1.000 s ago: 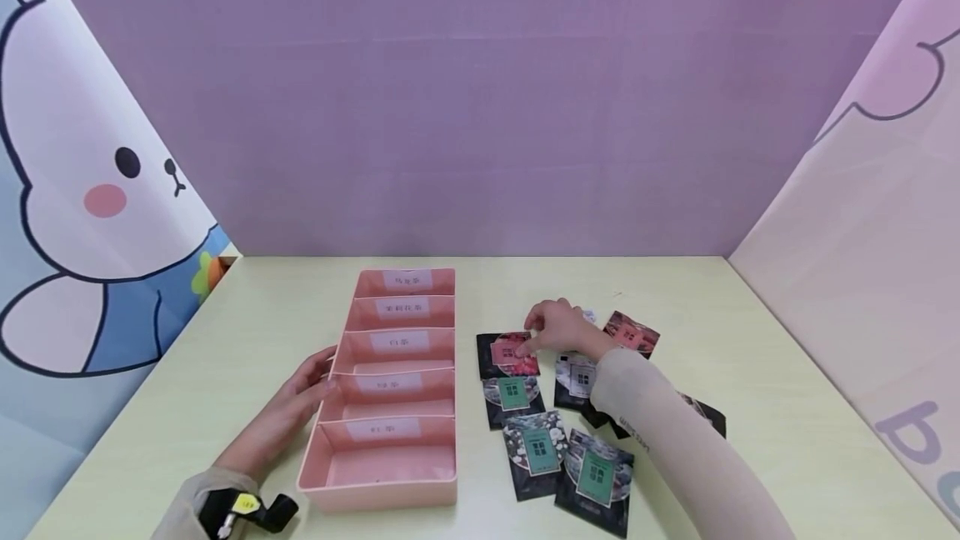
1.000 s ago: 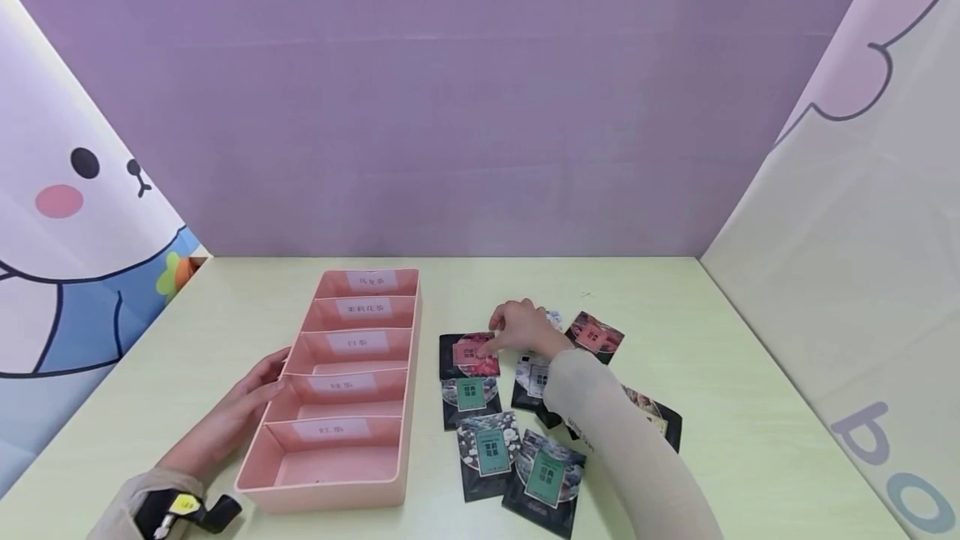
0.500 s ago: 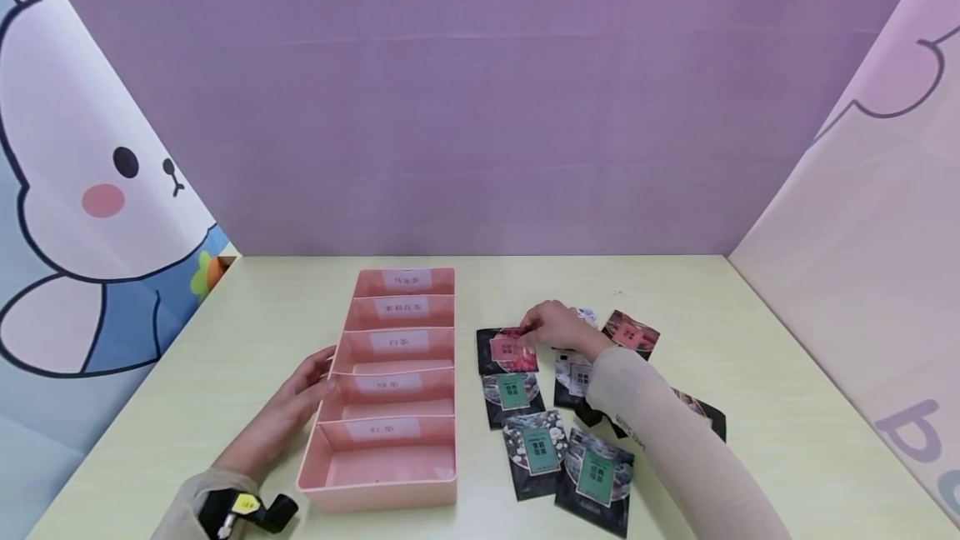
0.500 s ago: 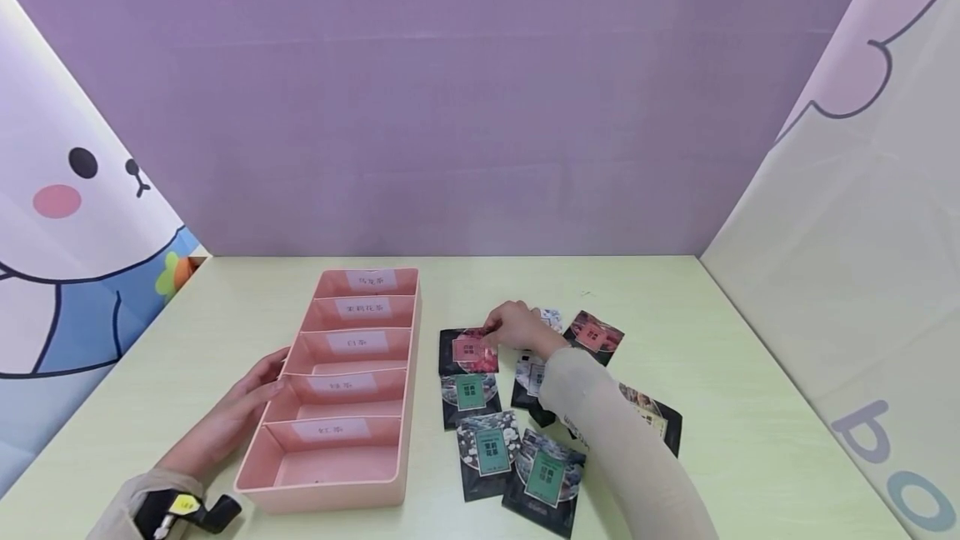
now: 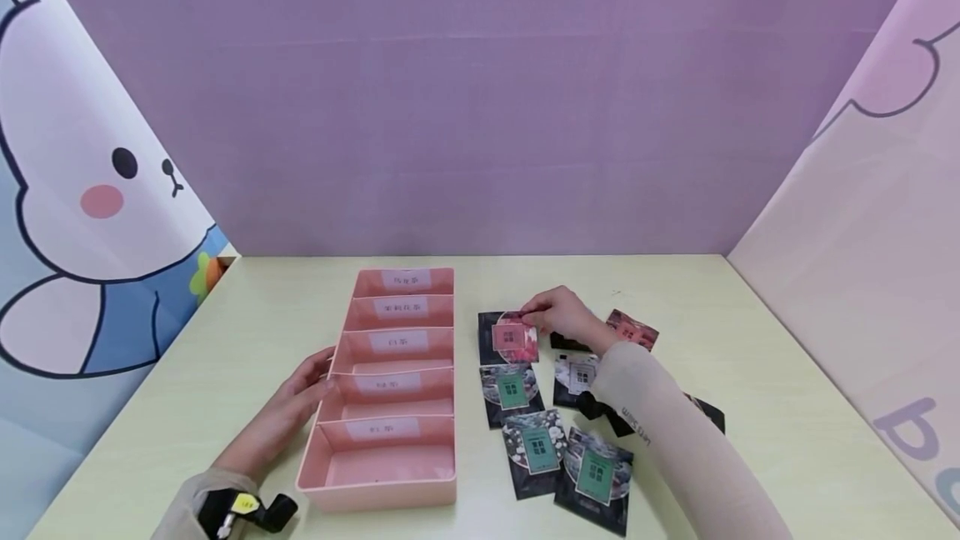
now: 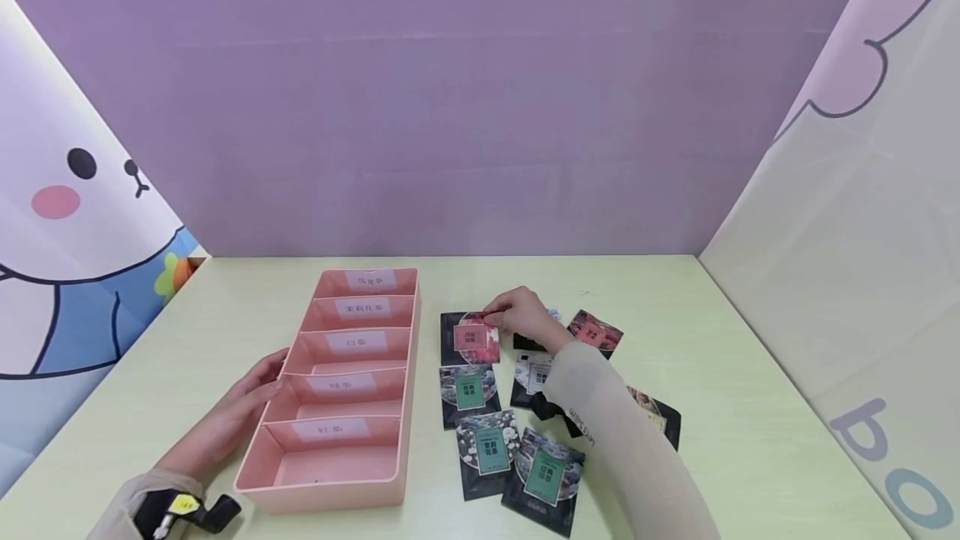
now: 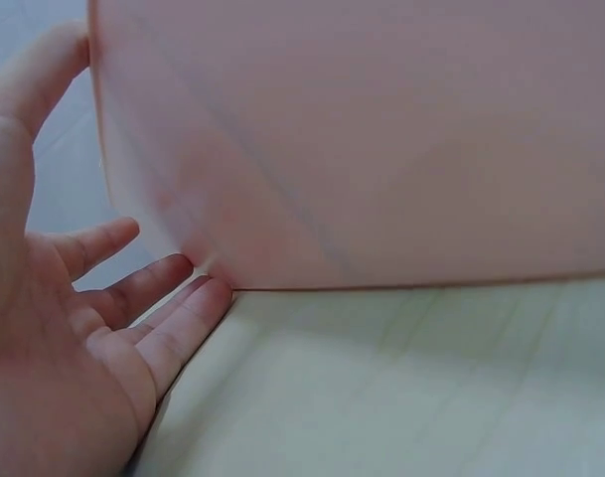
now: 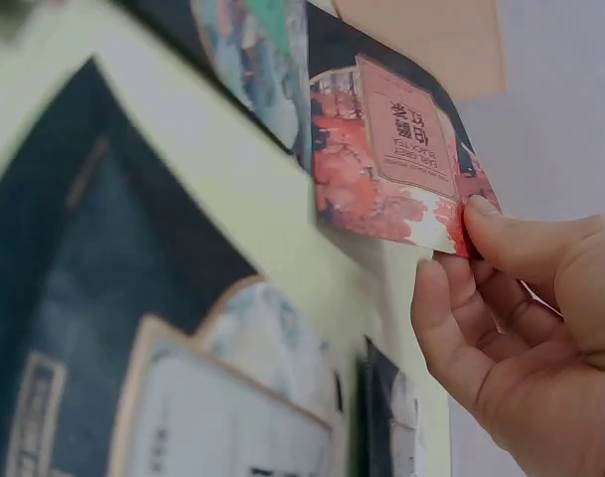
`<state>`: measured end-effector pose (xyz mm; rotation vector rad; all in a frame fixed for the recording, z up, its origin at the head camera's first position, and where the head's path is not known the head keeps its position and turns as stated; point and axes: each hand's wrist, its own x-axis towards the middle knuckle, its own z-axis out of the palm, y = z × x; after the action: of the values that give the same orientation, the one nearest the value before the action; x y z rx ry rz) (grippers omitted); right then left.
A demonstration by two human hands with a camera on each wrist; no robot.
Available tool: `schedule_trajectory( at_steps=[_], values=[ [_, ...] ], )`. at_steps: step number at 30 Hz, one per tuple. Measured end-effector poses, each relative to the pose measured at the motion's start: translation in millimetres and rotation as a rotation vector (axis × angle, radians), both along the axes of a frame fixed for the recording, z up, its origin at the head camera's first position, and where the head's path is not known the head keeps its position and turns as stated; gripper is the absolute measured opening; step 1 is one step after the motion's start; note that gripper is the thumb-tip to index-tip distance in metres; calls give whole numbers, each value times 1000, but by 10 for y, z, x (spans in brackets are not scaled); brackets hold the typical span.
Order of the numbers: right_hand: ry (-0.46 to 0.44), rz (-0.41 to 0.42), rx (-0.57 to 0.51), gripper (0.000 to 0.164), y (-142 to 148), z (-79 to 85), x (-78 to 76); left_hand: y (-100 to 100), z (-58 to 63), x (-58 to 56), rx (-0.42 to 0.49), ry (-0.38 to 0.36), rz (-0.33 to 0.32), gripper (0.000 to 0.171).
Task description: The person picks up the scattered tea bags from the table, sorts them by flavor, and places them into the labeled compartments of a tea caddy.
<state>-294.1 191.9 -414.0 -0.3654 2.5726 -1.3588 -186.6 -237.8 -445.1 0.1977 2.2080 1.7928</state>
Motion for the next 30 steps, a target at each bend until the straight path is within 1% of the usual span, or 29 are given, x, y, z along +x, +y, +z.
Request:
schedule_trajectory(
  at_steps=[3, 4, 6, 9, 14, 17, 20, 23, 30],
  values=[
    [-46, -6, -56, 18, 2, 26, -7, -13, -5, 5, 17, 2, -6, 64],
    [-57, -3, -67, 18, 3, 33, -10, -15, -7, 7, 24, -13, 0, 63],
    [-73, -1, -86, 19, 3, 47, -10, -27, -22, 14, 62, -12, -13, 62],
    [-85, 4, -111, 21, 9, 57, -23, -40, -44, 26, 123, -20, -14, 61],
    [-94, -18, -151, 22, 12, 117, -12, -74, -86, 17, 253, -9, -53, 60],
    [-96, -30, -162, 22, 12, 164, 0, -93, -98, 9, 298, -15, -67, 59],
    [-86, -31, -162, 21, 19, 206, 6, -102, -93, 6, 300, -36, -54, 60],
    [-72, -30, -165, 21, 31, 246, 12, -104, -89, 4, 296, -38, -50, 61],
    [-48, -33, -182, 20, 53, 298, -10, -85, -86, 8, 298, -1, -66, 59]
  ],
)
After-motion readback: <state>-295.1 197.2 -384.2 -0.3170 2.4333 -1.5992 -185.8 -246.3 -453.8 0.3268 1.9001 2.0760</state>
